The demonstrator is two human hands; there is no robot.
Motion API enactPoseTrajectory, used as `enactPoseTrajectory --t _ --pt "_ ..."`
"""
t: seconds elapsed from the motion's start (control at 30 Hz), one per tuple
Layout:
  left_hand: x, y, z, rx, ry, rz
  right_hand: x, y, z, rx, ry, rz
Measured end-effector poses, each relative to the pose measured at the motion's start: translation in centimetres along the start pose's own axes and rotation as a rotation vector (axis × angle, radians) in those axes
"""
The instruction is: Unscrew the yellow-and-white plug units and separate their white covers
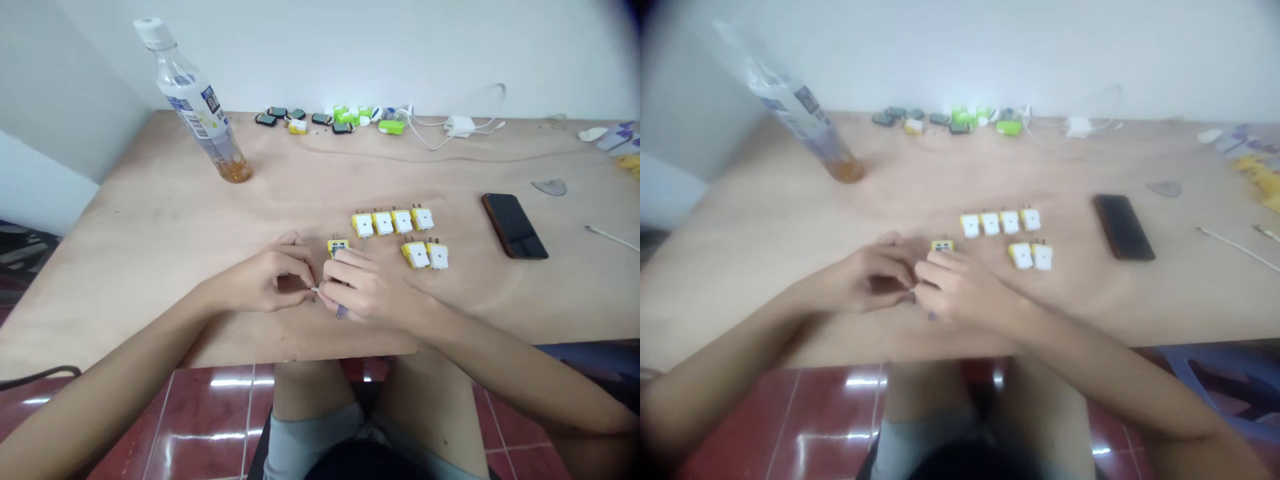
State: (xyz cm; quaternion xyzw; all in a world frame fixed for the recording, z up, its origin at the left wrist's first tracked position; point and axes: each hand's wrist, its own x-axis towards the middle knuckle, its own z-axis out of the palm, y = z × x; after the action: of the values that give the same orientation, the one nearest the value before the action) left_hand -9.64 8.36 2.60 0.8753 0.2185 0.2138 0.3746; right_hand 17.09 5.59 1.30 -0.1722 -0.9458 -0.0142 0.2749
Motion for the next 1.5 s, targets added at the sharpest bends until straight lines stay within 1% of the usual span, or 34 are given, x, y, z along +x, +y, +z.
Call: enactPoseTrajectory --t 0.1,0.3,0.47,0.67,0.87,1.03,1.2,1.3,1.4,1.5 --pt "0.07 0.30 -0.17 -0.002 -0.007 -0.010 0.01 0.01 -0.12 0.002 -0.010 -0.008" --pt "0.21 0.85 -0.64 0.073 0.007 0.021 0.01 0.08 -0.44 0.039 -0.044 0.018" --pt "0.10 0.85 -0.77 0.072 -0.032 -0.003 -0.02 0.00 -0.51 -0.006 -0.062 -0.008" --pt "-0.05 0.79 -0.86 0.112 -0.074 0.006 0.08 -0.03 -0.48 -0.024 -0.031 -0.051" --pt "-0.03 0.41 -0.60 0.139 -0.012 0.063 0.06 0.07 -0.41 -0.037 -0.024 -0.049" --pt "-0.04 0.46 -0.52 0.159 -0.013 0.060 -0.13 0.11 -0.36 -0.047 -0.041 -0.026" --pt "-0.18 0.40 -0.59 0.175 0.092 0.014 -0.43 0.21 -0.15 -0.088 -0.043 0.025" --pt "-0.14 0.22 -0.55 0.194 0.098 0.053 -0.47 0.18 -0.01 -0.071 -0.041 0.037" --pt "-0.06 0.12 -0.56 0.193 0.105 0.093 -0.22 0.16 -0.19 -0.005 -0.025 0.085" --pt "-0.02 0.07 -0.73 0.225 0.136 0.014 0.02 0.32 -0.58 0.046 0.013 0.148"
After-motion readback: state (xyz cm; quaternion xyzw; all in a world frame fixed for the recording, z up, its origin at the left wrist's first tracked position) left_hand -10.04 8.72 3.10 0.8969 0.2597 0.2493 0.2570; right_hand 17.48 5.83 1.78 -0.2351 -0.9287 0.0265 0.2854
